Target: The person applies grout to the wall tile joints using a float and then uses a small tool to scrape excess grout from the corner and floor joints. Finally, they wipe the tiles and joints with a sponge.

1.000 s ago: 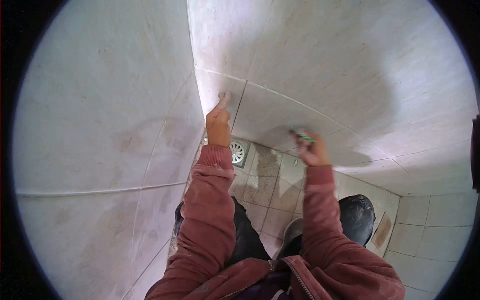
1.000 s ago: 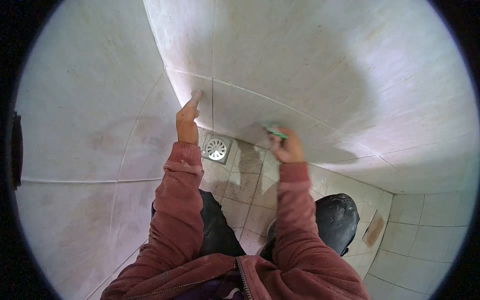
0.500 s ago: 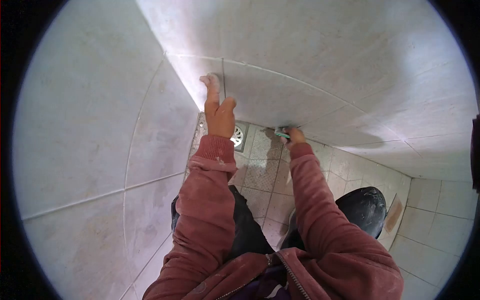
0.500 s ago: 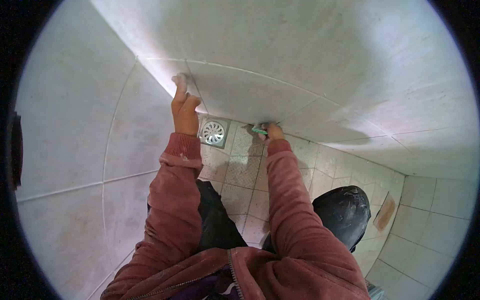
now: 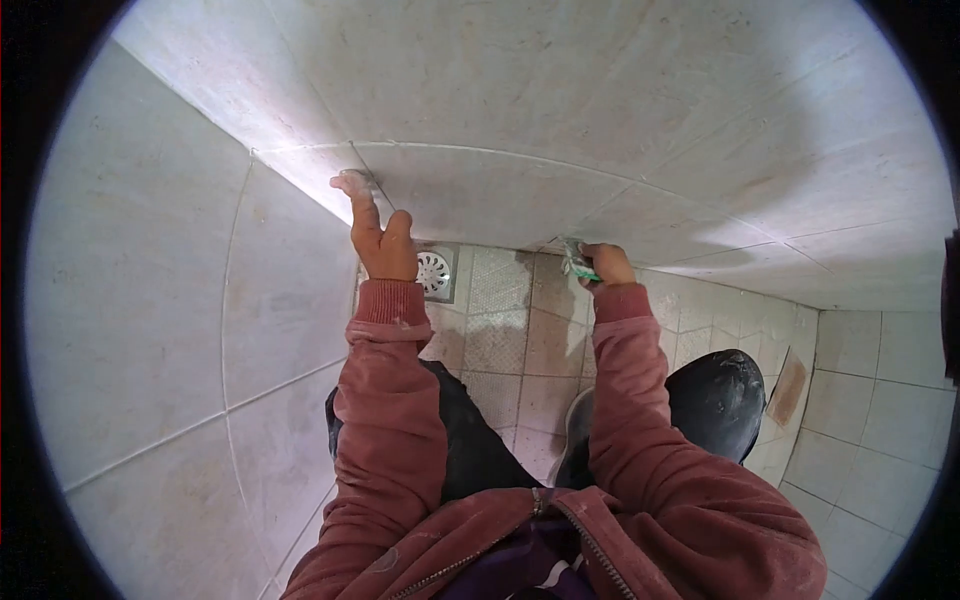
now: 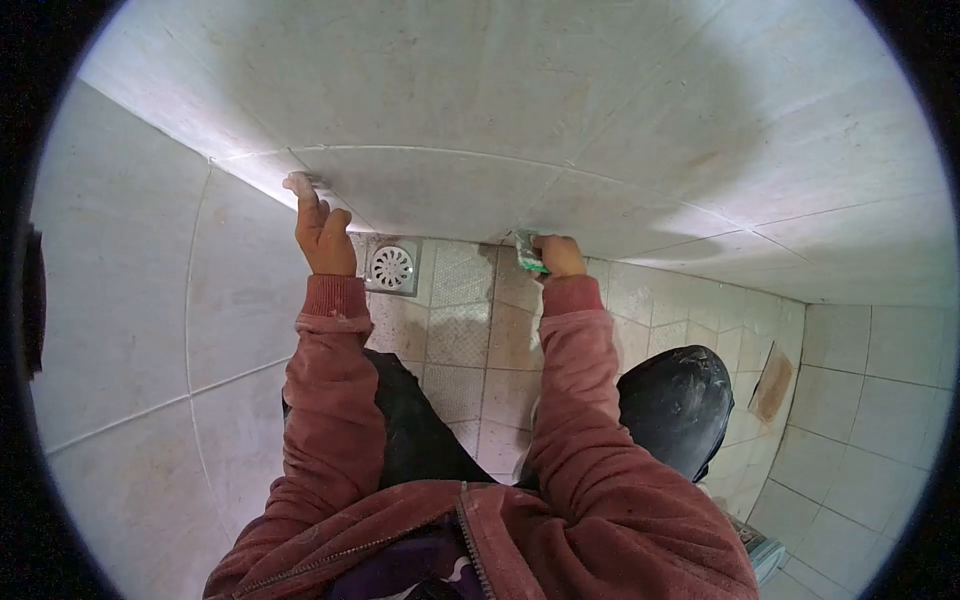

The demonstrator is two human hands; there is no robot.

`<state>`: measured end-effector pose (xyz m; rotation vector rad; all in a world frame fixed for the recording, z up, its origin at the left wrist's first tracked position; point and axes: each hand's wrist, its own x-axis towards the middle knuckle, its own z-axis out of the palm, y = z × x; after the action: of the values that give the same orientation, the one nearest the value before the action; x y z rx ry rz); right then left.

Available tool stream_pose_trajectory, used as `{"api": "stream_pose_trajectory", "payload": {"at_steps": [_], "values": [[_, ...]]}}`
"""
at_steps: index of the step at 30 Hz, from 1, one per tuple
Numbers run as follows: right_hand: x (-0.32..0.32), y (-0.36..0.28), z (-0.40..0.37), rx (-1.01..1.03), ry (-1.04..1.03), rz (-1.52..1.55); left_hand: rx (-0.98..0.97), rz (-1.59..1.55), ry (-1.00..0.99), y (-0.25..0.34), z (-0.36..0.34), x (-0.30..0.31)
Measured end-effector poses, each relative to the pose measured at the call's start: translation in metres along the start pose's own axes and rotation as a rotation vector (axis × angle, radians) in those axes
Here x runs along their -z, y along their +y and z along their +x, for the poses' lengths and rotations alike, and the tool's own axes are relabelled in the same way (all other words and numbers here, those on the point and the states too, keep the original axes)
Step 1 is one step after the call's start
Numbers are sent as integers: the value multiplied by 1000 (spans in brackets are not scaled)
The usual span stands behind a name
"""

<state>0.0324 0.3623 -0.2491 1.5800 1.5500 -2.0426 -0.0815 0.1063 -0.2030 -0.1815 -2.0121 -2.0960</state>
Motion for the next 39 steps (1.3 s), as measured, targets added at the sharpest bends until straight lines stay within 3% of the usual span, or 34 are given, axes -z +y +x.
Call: {"api": "stream_pose_trajectory", "payload": {"at_steps": [7, 10, 13, 15, 16, 19, 21, 22, 24, 25, 29, 32, 34, 35, 37, 38, 39], "values": [[-8, 53, 81, -5, -22, -107, -11, -8, -16, -3, 1, -2], [-4, 87, 132, 219, -74, -462, 0, 60, -13, 5, 2, -5], [-13, 109, 147, 350, 47, -706, 11, 47, -14, 2, 3, -4], [-10, 132, 156, 340, 302, -571, 19, -26, -25, -2, 0, -4], [-4, 130, 157, 347, 309, -564, 41, -9, -27, -3, 1, -3], [-4, 106, 142, 553, 73, -808, 44, -2, -16, -1, 5, -3], [-22, 86, 124, 195, 200, -610, 42, -9, -4, 5, 2, -5], [-25, 93, 131, 198, 203, -608, 65, -8, 7, 12, 2, -7], [-34, 104, 138, 611, 198, -1561, 84, -11, 19, 13, 4, -10], [-35, 105, 144, 497, 95, -1591, 82, -36, 9, 8, 6, -6], [-31, 99, 139, 549, 60, -1396, 81, -34, -32, -1, 9, 3], [-26, 130, 162, 572, 253, -1049, 92, -45, -9, 15, 5, -6], [-37, 138, 152, 469, 440, -760, 44, 20, -25, 5, 6, -2], [-38, 133, 150, 468, 438, -752, 23, 54, -37, 4, 7, 0], [-22, 120, 147, 255, 222, -606, -12, 96, -48, 4, 7, 2], [-16, 110, 143, 254, 226, -608, -18, 97, -46, 6, 7, 1], [-9, 99, 141, 452, 167, -979, -25, 98, -43, 8, 8, -1]]}}
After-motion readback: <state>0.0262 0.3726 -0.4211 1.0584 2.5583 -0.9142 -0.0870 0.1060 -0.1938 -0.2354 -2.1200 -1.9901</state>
